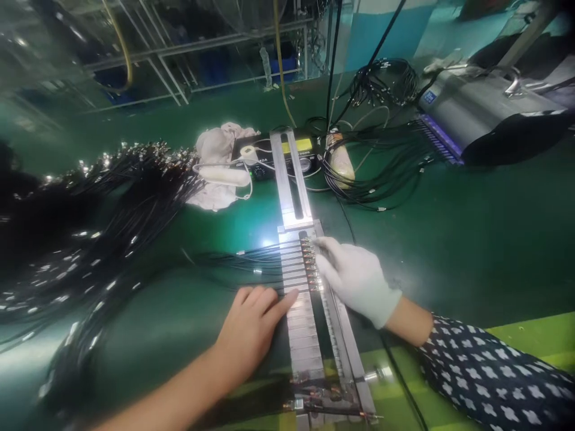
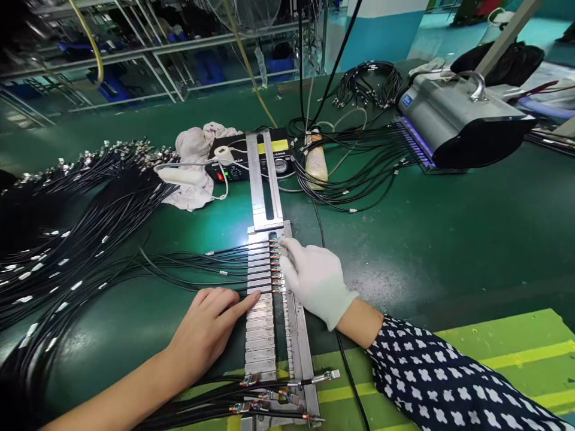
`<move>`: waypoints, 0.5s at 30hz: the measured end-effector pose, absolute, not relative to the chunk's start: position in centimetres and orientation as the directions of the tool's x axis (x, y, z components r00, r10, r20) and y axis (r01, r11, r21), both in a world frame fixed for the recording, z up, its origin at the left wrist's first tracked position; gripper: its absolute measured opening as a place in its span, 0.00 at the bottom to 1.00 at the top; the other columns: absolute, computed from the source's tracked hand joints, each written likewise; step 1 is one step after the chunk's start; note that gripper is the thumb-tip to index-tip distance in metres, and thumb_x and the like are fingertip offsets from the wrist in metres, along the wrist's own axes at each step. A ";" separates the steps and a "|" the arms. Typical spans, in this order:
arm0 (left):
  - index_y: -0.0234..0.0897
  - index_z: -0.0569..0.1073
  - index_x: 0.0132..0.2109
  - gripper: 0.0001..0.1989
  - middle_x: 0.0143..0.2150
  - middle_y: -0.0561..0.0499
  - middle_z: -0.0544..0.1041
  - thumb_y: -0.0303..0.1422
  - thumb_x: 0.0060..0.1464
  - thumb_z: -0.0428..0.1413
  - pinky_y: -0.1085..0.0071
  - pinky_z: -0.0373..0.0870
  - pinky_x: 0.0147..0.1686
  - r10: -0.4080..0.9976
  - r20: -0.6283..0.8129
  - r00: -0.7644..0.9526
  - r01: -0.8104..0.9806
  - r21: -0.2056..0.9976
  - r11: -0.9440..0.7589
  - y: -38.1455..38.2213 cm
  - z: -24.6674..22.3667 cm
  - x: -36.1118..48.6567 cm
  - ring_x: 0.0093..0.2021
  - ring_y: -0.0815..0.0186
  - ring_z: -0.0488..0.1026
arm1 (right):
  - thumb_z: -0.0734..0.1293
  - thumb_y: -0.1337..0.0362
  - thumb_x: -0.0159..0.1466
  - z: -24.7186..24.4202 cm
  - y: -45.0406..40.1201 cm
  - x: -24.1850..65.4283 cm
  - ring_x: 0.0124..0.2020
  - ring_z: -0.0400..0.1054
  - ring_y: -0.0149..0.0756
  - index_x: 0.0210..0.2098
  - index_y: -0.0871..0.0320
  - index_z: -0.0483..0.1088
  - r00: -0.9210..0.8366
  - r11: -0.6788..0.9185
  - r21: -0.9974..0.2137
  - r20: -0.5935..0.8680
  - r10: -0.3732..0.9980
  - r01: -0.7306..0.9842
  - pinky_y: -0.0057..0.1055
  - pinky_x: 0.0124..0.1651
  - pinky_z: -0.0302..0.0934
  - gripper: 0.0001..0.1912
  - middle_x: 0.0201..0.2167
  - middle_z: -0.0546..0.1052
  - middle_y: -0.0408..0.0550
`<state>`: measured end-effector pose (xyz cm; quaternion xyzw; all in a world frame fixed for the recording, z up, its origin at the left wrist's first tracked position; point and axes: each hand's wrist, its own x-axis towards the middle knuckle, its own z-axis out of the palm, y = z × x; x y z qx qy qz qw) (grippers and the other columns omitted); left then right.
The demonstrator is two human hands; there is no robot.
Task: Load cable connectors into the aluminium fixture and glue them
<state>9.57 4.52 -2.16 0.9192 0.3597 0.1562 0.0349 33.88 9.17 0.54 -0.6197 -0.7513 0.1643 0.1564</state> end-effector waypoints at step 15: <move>0.40 0.64 0.61 0.32 0.51 0.43 0.75 0.57 0.60 0.50 0.64 0.71 0.46 0.805 0.228 0.547 0.777 0.220 -0.590 -5.2 -0.1 2.8 0.48 0.55 0.73 | 0.58 0.56 0.72 0.1 9.6 35.8 0.35 0.71 0.40 0.56 0.59 0.67 -0.226 0.242 -0.631 0.108 0.968 0.737 0.32 0.40 0.63 0.19 0.31 0.76 0.45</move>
